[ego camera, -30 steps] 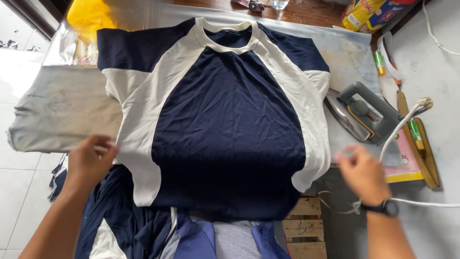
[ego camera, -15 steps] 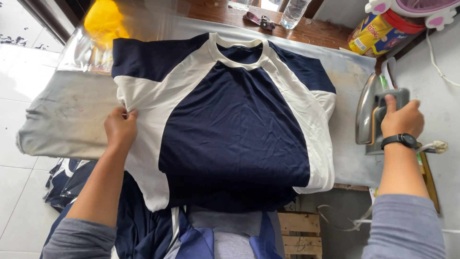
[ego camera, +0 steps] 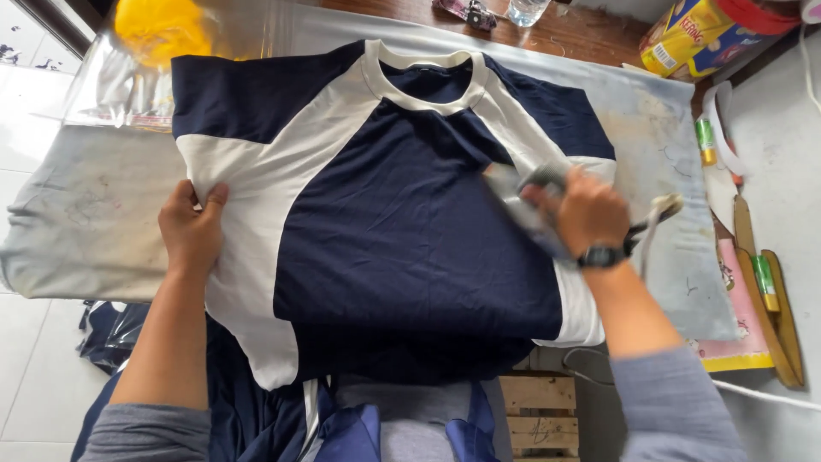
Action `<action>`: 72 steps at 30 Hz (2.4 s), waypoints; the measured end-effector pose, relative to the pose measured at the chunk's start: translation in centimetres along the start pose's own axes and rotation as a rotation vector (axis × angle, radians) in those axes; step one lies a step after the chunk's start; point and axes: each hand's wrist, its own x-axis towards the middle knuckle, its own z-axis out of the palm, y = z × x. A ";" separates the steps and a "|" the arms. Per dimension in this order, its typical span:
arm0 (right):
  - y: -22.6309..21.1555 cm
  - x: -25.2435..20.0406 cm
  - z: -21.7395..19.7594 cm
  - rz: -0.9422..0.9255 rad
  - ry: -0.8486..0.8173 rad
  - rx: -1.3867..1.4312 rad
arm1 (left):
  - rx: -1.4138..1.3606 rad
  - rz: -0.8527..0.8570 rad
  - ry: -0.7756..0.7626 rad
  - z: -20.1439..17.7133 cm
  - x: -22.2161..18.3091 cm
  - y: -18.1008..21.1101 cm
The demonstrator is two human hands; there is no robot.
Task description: Ironing a blue and white shirt on an ironing board using a steam iron.
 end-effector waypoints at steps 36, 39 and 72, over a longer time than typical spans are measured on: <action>-5.3 8.1 -4.7 0.487 -0.616 0.438 | -0.191 0.002 0.184 1.1 -0.9 1.2; -5.8 2.0 -8.4 0.331 -0.512 0.345 | -0.194 0.012 0.173 1.2 -0.6 0.7; -13.5 20.1 0.1 0.215 -0.336 0.291 | -0.212 -0.102 0.184 1.6 -1.0 4.5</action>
